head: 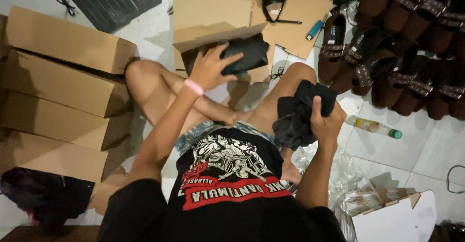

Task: The person sits on the floor and wipes a pair of black high-heeled shoes with a black cloth. They handle the shoes one at a time, wiping the exterior surfaces and placing them into a cardboard box.

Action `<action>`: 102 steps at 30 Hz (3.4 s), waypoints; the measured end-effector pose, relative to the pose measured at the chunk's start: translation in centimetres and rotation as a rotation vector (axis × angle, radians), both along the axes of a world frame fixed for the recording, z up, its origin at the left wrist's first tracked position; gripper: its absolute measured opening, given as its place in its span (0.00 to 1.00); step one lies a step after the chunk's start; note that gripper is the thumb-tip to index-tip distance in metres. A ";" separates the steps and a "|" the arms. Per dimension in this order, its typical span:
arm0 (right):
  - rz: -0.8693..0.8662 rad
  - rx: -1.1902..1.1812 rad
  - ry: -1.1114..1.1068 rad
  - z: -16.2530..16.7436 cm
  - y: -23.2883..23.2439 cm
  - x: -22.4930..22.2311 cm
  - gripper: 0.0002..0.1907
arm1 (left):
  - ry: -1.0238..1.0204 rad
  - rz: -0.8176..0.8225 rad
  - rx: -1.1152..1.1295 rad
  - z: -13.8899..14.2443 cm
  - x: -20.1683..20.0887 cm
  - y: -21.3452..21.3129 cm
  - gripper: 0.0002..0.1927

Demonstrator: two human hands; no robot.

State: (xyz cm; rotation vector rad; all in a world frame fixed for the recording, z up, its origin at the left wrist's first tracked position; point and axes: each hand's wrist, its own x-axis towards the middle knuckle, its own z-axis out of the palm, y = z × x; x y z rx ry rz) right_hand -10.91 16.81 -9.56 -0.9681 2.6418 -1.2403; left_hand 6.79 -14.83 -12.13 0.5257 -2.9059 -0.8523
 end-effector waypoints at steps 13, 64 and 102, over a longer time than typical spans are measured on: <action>0.025 0.110 0.000 -0.5 0.0 -0.8 0.11 | -0.304 0.235 -0.085 1.2 0.1 -1.1 0.48; -1.032 0.018 0.340 -8.5 16.7 -15.4 0.26 | 0.112 1.051 0.557 3.1 -34.3 0.5 0.58; -0.804 -1.634 -0.756 -4.6 25.0 -9.5 0.31 | -0.221 -0.033 0.767 -6.8 -6.9 9.5 0.57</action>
